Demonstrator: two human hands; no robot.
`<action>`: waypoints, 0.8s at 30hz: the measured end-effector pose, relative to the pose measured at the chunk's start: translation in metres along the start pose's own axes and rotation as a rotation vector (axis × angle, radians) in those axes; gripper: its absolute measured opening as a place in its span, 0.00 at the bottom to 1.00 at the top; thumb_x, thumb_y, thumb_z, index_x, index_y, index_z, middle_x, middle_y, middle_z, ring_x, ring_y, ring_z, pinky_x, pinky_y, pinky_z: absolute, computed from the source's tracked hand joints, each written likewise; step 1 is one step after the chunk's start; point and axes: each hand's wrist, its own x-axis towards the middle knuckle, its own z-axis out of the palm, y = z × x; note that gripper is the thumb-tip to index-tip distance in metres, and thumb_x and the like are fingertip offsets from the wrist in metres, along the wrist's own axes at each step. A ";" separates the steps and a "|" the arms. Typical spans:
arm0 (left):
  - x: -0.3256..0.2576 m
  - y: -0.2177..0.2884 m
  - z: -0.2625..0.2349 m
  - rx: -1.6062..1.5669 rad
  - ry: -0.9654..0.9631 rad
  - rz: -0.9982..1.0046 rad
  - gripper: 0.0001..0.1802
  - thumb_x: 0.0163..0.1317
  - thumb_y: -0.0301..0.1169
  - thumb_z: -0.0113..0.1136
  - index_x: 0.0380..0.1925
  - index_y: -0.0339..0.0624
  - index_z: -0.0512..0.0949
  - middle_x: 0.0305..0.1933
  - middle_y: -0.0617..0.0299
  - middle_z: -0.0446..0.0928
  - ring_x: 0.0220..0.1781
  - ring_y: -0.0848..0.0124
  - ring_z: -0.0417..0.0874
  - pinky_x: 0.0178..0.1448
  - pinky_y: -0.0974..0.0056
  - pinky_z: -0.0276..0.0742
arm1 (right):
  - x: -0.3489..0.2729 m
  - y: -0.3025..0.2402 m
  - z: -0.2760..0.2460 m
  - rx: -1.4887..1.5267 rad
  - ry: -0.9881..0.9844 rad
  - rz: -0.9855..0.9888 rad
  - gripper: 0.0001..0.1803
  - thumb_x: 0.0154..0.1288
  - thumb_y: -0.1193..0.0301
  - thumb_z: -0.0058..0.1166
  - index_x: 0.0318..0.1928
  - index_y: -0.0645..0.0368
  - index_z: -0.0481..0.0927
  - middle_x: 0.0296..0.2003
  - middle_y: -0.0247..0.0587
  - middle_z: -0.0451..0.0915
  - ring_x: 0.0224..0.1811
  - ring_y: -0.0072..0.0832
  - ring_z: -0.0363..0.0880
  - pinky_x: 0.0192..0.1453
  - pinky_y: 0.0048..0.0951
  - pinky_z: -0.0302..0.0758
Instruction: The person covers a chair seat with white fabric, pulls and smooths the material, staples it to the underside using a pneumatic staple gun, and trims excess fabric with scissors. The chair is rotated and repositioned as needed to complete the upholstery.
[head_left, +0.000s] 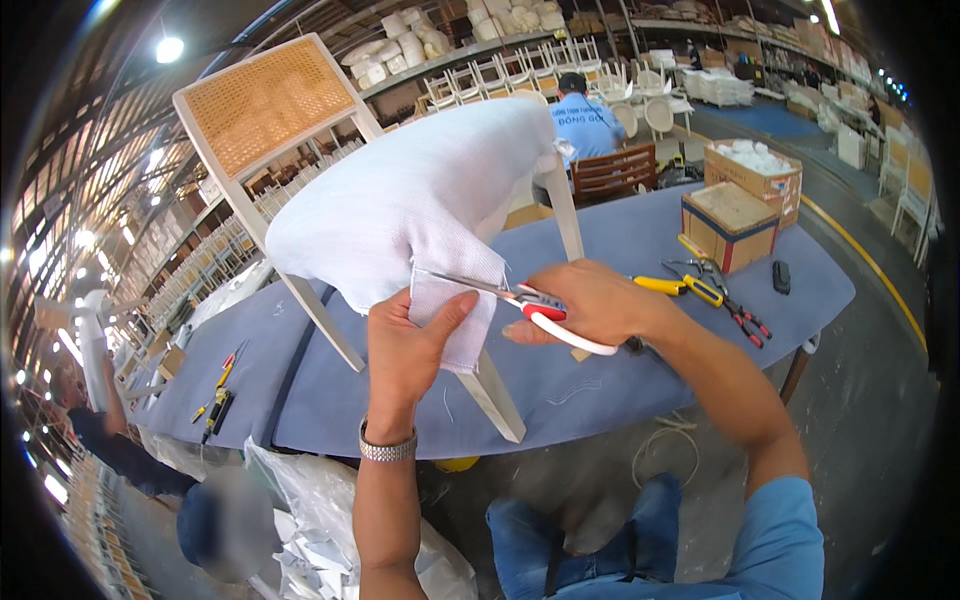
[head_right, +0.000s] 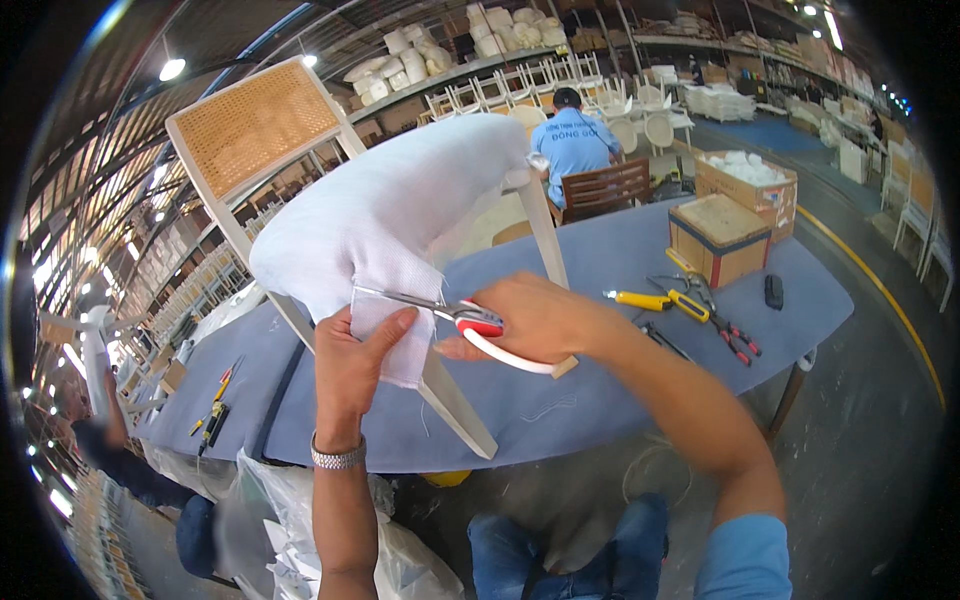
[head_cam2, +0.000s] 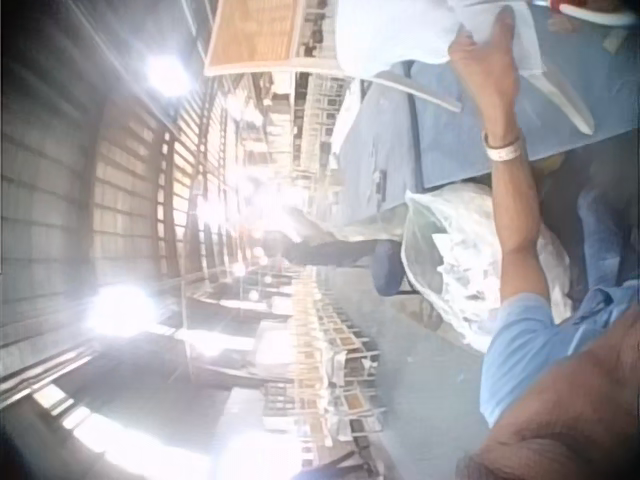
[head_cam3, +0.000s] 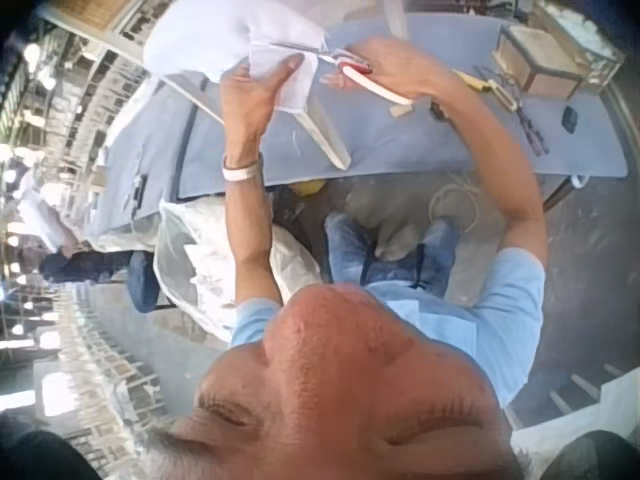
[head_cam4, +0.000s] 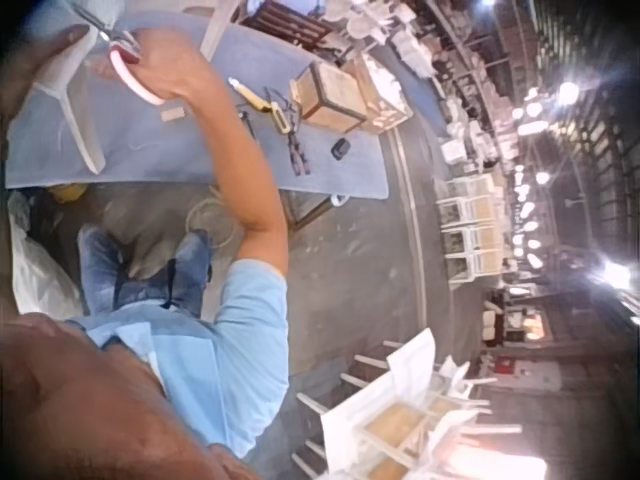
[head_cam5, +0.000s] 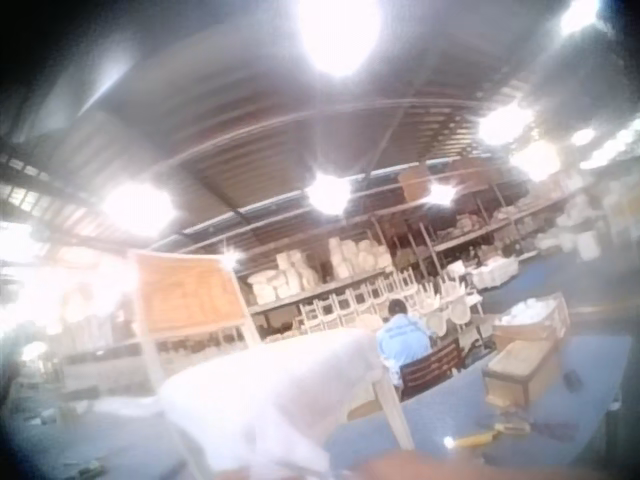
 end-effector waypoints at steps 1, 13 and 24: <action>-0.001 0.001 0.000 0.007 0.009 0.005 0.10 0.61 0.29 0.73 0.39 0.33 0.87 0.31 0.62 0.87 0.30 0.80 0.81 0.35 0.71 0.77 | 0.001 0.003 0.006 -0.034 0.058 -0.005 0.34 0.62 0.39 0.61 0.36 0.63 0.81 0.27 0.52 0.79 0.28 0.48 0.76 0.37 0.45 0.71; 0.003 -0.002 -0.001 0.229 0.007 0.034 0.11 0.60 0.32 0.73 0.36 0.34 0.87 0.24 0.64 0.83 0.25 0.83 0.77 0.28 0.71 0.72 | 0.006 -0.012 0.002 0.064 0.011 0.152 0.24 0.62 0.51 0.68 0.38 0.63 0.83 0.20 0.38 0.74 0.24 0.26 0.70 0.30 0.32 0.68; -0.099 -0.101 -0.003 0.214 0.005 0.189 0.08 0.63 0.33 0.67 0.37 0.40 0.85 0.30 0.52 0.82 0.28 0.58 0.83 0.33 0.57 0.77 | -0.094 0.117 0.039 0.020 0.176 0.336 0.21 0.59 0.64 0.71 0.48 0.63 0.82 0.34 0.35 0.82 0.36 0.24 0.77 0.42 0.30 0.75</action>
